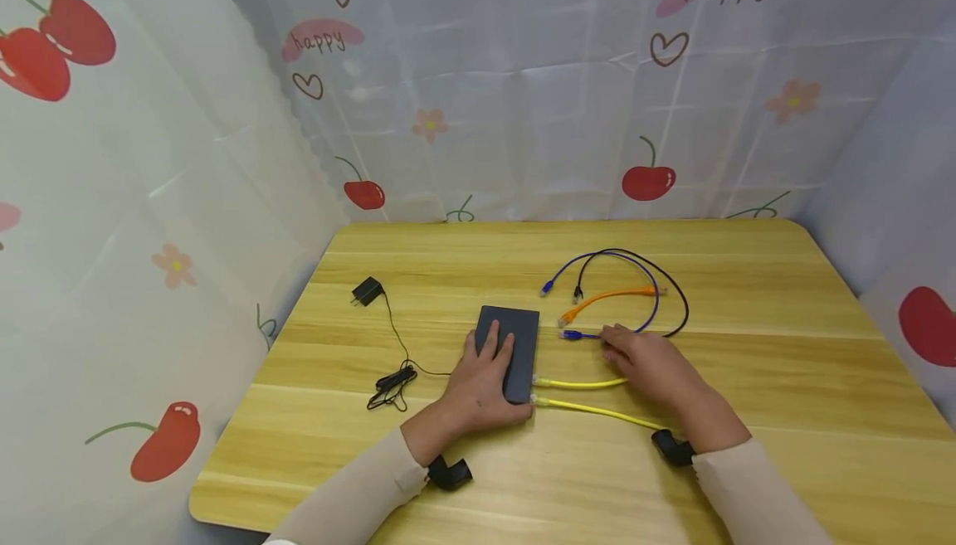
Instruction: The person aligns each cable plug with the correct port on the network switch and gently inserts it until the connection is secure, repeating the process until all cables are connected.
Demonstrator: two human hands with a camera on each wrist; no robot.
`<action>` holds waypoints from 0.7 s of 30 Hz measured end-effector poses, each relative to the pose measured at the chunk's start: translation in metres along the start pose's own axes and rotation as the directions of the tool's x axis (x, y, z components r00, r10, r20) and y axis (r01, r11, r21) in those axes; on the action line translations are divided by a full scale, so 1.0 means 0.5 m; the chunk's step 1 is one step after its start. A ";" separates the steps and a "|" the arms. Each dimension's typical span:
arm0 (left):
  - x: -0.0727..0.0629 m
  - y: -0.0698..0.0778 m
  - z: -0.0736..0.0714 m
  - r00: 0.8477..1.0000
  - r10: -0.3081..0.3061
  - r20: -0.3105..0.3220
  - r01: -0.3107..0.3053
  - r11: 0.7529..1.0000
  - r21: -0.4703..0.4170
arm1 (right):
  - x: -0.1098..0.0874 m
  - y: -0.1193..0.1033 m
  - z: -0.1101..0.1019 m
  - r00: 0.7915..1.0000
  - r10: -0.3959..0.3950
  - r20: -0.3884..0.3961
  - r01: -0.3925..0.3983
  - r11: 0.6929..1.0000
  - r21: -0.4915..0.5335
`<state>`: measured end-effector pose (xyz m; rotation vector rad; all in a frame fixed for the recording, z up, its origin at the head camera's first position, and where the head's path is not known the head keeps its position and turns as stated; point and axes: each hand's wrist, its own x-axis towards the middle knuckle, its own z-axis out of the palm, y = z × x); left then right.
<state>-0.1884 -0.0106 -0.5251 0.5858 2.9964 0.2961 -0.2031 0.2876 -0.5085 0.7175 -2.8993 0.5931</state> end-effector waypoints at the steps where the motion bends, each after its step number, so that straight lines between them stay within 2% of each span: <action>1: 0.000 0.000 0.000 1.000 0.001 0.000 -0.001 1.000 0.000 | 0.000 0.005 -0.002 1.000 0.011 -0.001 -0.011 1.000 -0.004; 6: -0.001 -0.002 0.000 1.000 0.003 0.004 -0.003 1.000 -0.008 | 0.003 0.028 -0.014 0.998 0.051 0.021 -0.051 0.998 -0.038; 15: -0.001 -0.001 0.001 1.000 -0.005 0.016 0.005 1.000 -0.017 | 0.010 0.059 -0.020 0.996 0.044 0.078 -0.038 0.997 -0.074; 21: -0.001 -0.001 0.000 1.000 -0.008 0.030 0.009 0.999 -0.047 | 0.008 0.063 -0.014 0.997 0.029 0.068 -0.023 0.997 -0.079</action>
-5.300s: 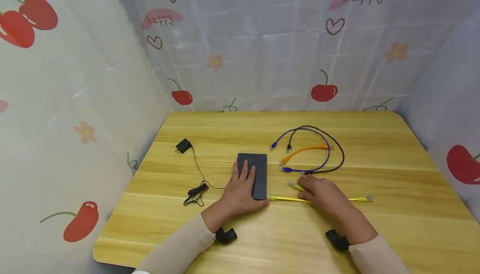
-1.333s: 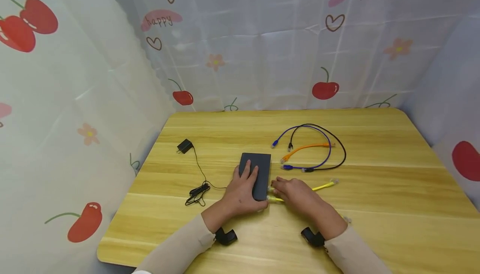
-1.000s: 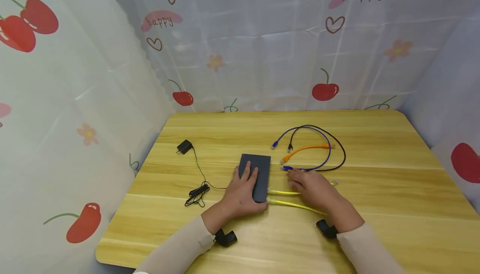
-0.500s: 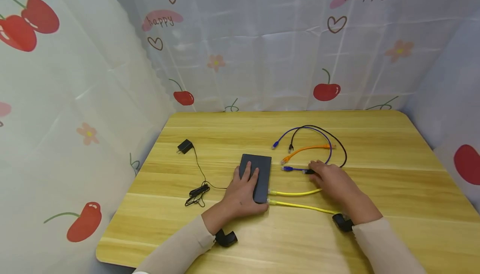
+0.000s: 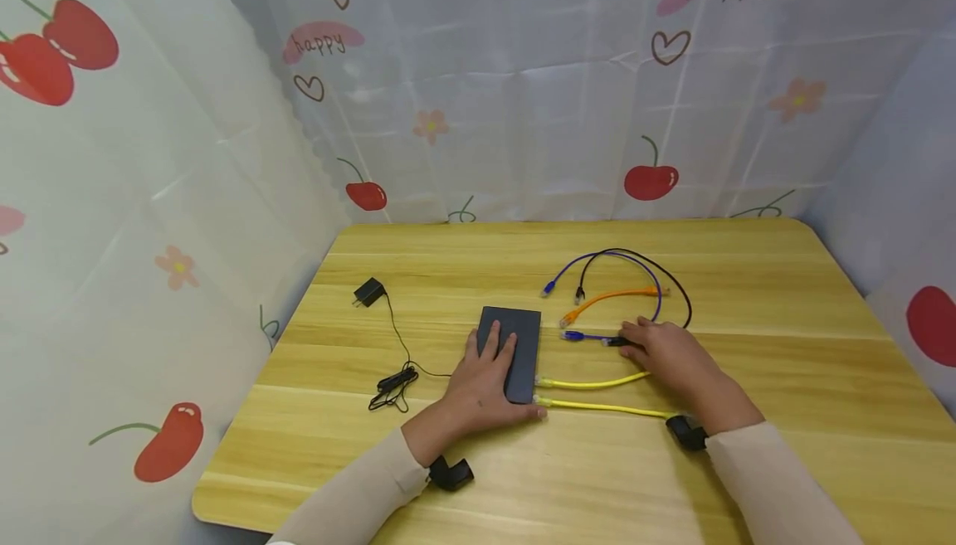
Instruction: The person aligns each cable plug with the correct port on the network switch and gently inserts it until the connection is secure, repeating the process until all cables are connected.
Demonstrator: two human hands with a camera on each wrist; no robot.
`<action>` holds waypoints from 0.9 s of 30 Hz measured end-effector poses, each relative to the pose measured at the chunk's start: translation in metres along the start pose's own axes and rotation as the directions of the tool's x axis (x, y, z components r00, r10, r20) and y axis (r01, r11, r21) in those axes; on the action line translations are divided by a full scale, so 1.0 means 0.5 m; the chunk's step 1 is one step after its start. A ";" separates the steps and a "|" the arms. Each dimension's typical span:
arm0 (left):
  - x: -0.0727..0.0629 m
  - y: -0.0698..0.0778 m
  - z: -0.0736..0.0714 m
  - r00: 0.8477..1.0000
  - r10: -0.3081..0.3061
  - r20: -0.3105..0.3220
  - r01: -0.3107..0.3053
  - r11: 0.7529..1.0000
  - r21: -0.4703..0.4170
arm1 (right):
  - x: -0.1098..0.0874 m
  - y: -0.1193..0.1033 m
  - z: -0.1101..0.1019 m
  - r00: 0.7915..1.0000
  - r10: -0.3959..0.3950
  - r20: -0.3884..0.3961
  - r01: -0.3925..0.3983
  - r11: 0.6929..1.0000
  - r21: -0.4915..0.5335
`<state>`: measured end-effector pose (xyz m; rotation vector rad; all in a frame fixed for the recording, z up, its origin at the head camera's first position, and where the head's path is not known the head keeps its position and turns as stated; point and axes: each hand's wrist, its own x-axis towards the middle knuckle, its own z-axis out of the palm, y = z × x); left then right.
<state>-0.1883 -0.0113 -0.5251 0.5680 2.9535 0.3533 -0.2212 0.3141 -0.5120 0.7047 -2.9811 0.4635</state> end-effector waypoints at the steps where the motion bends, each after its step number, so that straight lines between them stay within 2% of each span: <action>1: 0.000 0.000 -0.001 1.000 0.000 0.002 0.000 1.000 -0.002 | -0.001 0.000 0.001 1.000 -0.005 -0.005 0.005 1.000 -0.002; 9: -0.001 0.003 0.000 1.000 -0.006 -0.013 0.006 1.000 -0.003 | -0.003 -0.004 0.009 0.999 -0.025 -0.043 0.023 0.999 -0.025; 17: -0.001 0.004 -0.002 1.000 -0.015 -0.024 0.014 0.999 -0.047 | -0.004 -0.012 0.012 0.997 -0.019 -0.079 0.018 1.000 -0.020; 21: -0.002 0.004 -0.003 0.999 -0.018 -0.029 0.016 0.998 -0.066 | -0.004 -0.024 0.017 0.992 -0.035 -0.119 0.035 0.999 -0.003; 27: -0.003 0.005 -0.005 0.999 -0.019 -0.030 0.017 0.996 -0.087 | -0.004 -0.051 0.022 0.985 -0.012 -0.172 0.025 0.997 0.074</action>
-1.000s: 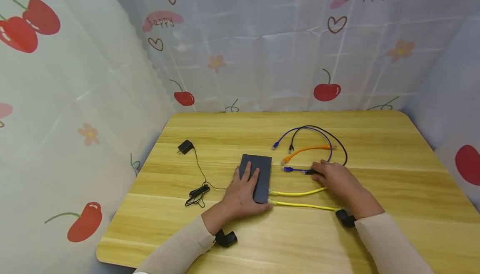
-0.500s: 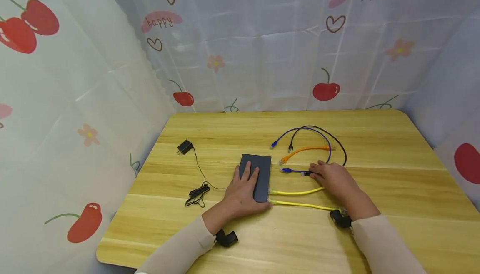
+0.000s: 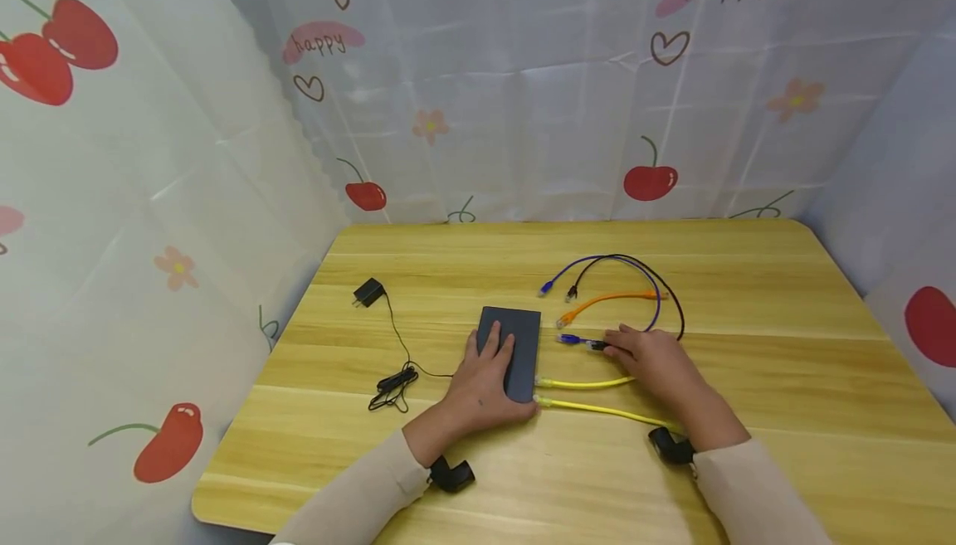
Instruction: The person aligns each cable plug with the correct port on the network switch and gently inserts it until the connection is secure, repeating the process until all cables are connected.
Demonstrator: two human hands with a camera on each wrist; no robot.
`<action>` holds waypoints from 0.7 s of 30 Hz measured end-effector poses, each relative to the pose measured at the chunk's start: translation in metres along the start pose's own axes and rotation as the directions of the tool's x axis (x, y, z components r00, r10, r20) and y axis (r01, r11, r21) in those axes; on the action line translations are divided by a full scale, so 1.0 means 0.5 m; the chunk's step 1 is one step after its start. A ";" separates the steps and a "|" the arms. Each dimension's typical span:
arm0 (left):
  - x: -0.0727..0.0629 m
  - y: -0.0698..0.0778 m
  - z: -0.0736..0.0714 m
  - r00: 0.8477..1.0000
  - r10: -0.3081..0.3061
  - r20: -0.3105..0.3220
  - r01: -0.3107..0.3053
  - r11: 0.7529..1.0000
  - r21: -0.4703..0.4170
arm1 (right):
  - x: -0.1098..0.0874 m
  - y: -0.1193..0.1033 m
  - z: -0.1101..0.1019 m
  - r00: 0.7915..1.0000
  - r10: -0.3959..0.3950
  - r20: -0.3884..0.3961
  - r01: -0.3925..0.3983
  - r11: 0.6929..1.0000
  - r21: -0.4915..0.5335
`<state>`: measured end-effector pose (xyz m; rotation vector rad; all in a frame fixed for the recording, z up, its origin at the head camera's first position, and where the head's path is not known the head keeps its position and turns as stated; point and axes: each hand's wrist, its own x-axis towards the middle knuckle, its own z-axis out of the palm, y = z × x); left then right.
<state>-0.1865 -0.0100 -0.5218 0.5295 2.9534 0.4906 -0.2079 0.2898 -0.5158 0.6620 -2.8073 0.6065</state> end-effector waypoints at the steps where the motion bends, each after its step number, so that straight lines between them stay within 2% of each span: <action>1: 0.000 0.000 -0.001 1.000 0.000 -0.002 0.000 1.000 -0.004 | 0.000 -0.005 0.001 1.000 -0.002 -0.006 0.002 1.000 0.008; 6: 0.000 0.001 -0.001 1.000 0.000 -0.009 0.000 1.000 -0.021 | 0.002 -0.032 0.012 0.999 -0.041 -0.025 0.042 0.999 0.016; 12: 0.000 0.001 0.000 1.000 -0.002 -0.014 0.002 1.000 -0.028 | 0.011 -0.062 0.029 0.998 -0.069 -0.012 0.069 0.997 0.039; 21: 0.003 -0.002 0.000 1.000 0.003 -0.022 -0.004 0.999 -0.035 | 0.032 -0.100 0.045 0.984 -0.180 -0.005 0.180 0.983 -0.034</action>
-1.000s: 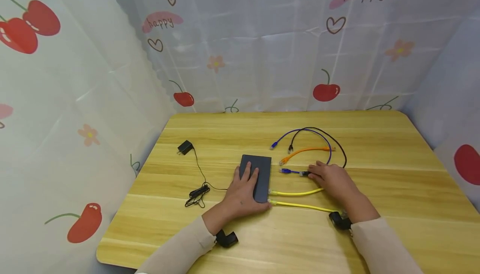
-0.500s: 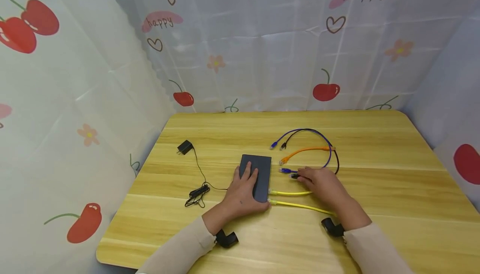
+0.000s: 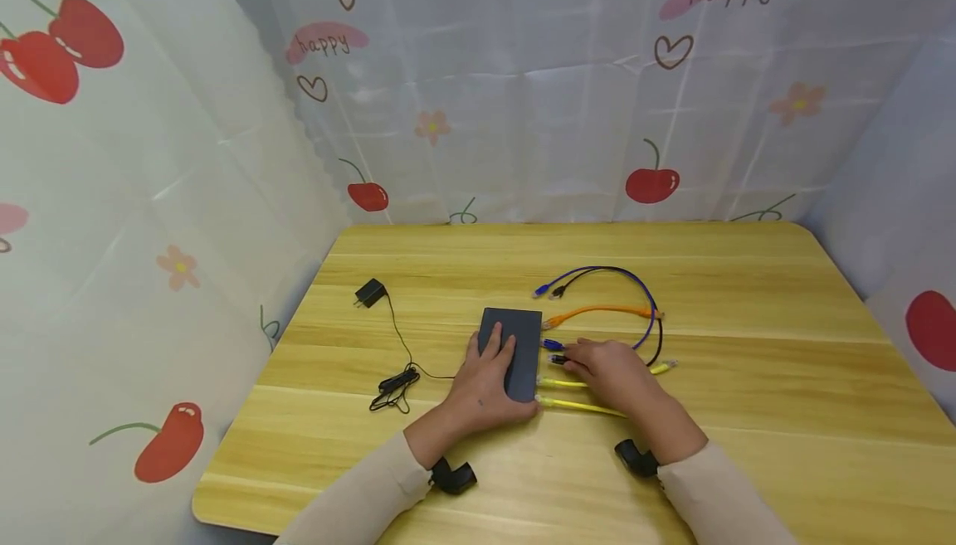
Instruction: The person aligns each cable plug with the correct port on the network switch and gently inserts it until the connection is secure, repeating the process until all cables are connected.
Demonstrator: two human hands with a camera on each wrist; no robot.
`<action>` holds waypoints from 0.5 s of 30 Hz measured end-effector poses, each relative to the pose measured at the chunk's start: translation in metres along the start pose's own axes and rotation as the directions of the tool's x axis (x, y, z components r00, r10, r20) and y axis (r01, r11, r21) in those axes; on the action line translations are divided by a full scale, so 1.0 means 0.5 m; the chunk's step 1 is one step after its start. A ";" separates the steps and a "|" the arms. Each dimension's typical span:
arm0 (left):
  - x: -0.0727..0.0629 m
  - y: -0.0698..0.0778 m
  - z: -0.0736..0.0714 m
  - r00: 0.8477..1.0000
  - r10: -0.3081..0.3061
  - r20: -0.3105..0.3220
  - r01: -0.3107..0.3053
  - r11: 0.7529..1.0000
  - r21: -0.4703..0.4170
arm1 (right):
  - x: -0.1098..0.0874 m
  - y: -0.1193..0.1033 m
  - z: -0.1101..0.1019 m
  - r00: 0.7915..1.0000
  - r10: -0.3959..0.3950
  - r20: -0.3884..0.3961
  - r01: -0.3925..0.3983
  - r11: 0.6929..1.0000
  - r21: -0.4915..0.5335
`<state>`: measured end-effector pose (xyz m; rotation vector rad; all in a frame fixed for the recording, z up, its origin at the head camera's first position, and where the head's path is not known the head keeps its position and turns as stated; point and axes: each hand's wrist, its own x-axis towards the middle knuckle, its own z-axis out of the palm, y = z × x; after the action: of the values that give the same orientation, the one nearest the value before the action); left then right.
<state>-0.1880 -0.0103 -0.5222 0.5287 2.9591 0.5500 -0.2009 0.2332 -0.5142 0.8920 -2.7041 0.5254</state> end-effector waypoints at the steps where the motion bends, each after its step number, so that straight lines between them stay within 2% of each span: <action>1: 0.000 0.000 0.000 1.000 0.000 -0.001 0.000 1.000 0.000 | 0.002 -0.003 0.000 1.000 -0.002 0.011 0.002 1.000 0.002; 6: 0.000 0.000 0.000 1.000 0.003 -0.004 -0.003 1.000 -0.008 | 0.013 -0.011 0.003 0.999 -0.007 0.040 0.006 1.000 0.002; 15: -0.002 0.000 0.000 1.000 -0.001 0.000 0.001 1.000 -0.025 | 0.019 -0.013 0.012 0.999 -0.027 0.021 0.026 1.000 0.014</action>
<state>-0.1871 -0.0106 -0.5220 0.5242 2.9482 0.5854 -0.2054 0.2208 -0.5148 0.9411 -2.7068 0.5329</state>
